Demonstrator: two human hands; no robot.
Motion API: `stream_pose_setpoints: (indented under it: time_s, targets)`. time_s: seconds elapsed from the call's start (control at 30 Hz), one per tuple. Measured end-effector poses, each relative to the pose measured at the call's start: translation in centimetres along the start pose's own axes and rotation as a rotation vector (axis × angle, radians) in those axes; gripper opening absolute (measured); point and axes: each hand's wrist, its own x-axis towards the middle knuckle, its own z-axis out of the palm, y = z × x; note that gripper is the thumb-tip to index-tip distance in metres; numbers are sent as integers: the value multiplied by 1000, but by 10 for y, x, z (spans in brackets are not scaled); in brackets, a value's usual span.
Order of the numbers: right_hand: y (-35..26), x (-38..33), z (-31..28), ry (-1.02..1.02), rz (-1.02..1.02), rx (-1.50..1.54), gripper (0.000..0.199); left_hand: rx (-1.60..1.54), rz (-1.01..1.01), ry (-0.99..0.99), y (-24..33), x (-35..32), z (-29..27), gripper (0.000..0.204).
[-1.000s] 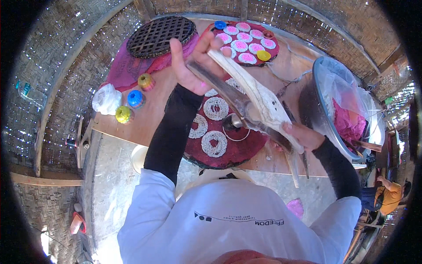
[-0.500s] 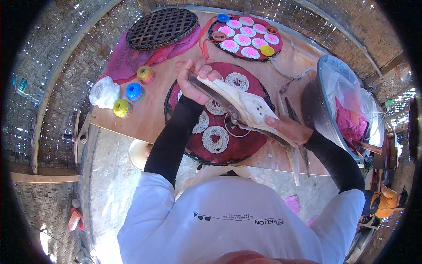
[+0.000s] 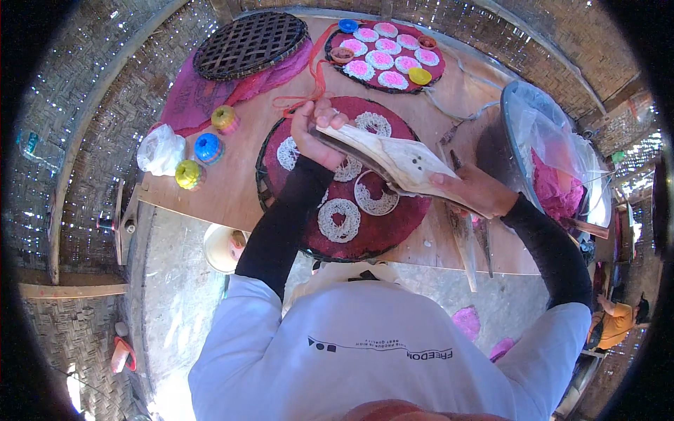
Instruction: The person prepares traditional snacks by stuffing dough into a wooden mold, pressing it to form shapes on a tray, and decorating them with pink dough using a thin tool.
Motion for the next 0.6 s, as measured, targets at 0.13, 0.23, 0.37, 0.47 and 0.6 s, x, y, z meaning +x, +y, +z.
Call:
stream_pose_setpoints:
  time_s: [0.13, 0.23, 0.37, 0.47, 0.6]
  targets:
    - [-1, 14, 15, 94, -45, -80, 75, -26, 54, -18, 16, 2, 12, 25]
    - [-10, 19, 27, 165, -151, -86, 73, 49, 24, -91, 33, -3, 7, 28]
    - [-16, 17, 34, 30, -83, 27, 70, 61, 21, 14, 36, -12, 5, 25]
    - [-22, 8, 28, -50, -40, 62, 72, 28, 13, -30, 31, -24, -14, 23]
    - [-14, -12, 10, -21, 16, 97, 71, -8, -81, 50, 10, -23, 9, 64]
